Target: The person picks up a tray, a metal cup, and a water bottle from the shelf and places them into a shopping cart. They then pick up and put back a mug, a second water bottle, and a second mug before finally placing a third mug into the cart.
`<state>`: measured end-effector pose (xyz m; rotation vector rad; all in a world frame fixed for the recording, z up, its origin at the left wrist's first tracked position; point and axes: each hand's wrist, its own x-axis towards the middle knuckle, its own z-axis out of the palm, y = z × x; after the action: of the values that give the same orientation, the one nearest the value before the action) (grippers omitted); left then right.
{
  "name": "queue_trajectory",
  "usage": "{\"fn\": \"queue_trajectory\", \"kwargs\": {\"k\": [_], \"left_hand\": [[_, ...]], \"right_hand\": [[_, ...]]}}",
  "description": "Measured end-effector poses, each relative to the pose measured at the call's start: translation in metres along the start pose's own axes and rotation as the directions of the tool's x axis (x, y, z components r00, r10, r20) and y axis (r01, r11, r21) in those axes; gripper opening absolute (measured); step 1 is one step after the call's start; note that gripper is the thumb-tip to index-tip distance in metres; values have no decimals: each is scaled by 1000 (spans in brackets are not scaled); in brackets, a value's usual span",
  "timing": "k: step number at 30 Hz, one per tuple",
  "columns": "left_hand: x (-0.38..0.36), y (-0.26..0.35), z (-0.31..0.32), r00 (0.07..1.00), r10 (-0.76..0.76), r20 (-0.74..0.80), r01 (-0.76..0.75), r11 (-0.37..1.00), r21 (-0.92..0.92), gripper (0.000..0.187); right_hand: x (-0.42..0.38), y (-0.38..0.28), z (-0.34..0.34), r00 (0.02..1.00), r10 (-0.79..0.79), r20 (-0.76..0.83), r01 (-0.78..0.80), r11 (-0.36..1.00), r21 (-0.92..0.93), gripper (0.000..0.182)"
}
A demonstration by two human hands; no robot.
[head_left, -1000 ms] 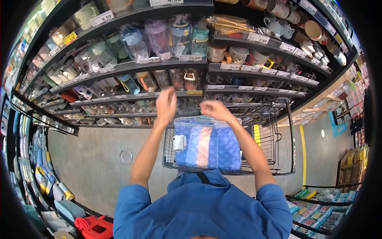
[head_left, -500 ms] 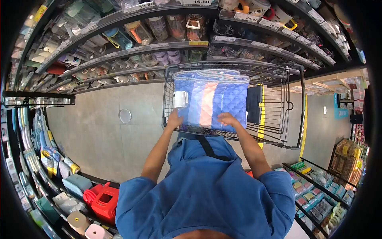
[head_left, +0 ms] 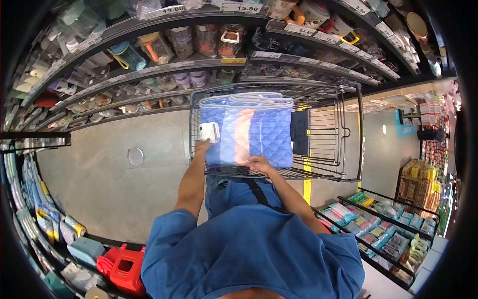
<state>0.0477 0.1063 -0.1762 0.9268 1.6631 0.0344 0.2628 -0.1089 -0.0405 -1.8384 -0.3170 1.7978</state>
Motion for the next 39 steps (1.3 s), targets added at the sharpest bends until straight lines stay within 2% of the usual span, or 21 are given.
{"fn": "queue_trajectory", "kwargs": {"k": [2,3,7,10,12,13,15,16,18,19,20,21,23,24,26,27,28,30,32,34,39], "left_hand": [[6,-2,2,999,45,18,-46,999,24,84],[4,0,8,997,63,-53,-64,998,-8,86],[-19,18,12,983,181,20,-181,983,-20,88],[-12,12,23,976,217,-34,-215,975,53,78],[-22,13,21,944,313,106,-313,950,-15,74],[-21,12,23,946,307,101,-307,952,-18,74],[2,0,33,839,398,372,-404,912,-64,66],[1,-1,33,843,393,367,-400,914,-58,66],[-61,39,24,700,332,632,-361,928,-89,67],[-91,57,16,702,328,633,-361,929,-81,67],[-121,73,9,711,220,668,-251,967,-52,75],[-138,81,8,706,110,699,-138,990,-17,83],[-149,77,13,687,166,708,-196,980,-40,83],[-155,74,14,663,227,713,-250,965,-75,83],[-170,72,13,718,285,635,-325,944,-56,83],[-182,77,9,722,325,611,-320,940,-121,73],[-194,83,4,727,365,582,-316,930,-187,64],[-209,93,-6,722,372,583,-322,927,-193,68],[-206,89,-6,713,385,586,-333,922,-199,71],[-182,69,3,736,439,515,-320,896,-307,77],[-209,96,-16,663,598,450,-492,802,-340,77]], "right_hand": [[-5,0,-5,995,14,-94,-10,999,43,43],[-7,-2,-6,994,17,-105,-13,999,39,43],[-9,-7,-2,992,27,-126,-24,999,24,45],[4,1,-2,994,39,-104,-38,999,16,49],[10,4,1,994,32,-105,-33,999,-6,55],[12,5,0,994,35,-99,-37,999,-11,55],[12,-2,5,992,-95,-86,93,995,-24,63],[13,-6,9,993,-92,-77,91,996,-20,63],[9,-20,18,962,-76,-263,33,986,-165,67],[6,-24,19,966,-80,-245,46,989,-141,71],[9,-22,19,966,-78,-245,47,990,-132,71],[16,-14,16,973,-115,-201,114,993,-16,67],[3,-25,20,977,-198,-81,213,931,295,51],[4,-24,19,977,-198,-81,213,929,304,51],[9,-19,14,985,-168,-27,166,916,366,39],[12,-16,14,957,-288,-34,283,906,315,35],[14,-13,12,956,-293,-29,287,904,318,35],[3,-29,12,977,-211,-35,212,932,293,33],[-8,-45,12,973,-227,-33,228,935,271,34],[-19,-58,10,969,-246,-30,246,937,249,35],[-39,-83,-2,916,-391,86,324,850,416,37]]}}
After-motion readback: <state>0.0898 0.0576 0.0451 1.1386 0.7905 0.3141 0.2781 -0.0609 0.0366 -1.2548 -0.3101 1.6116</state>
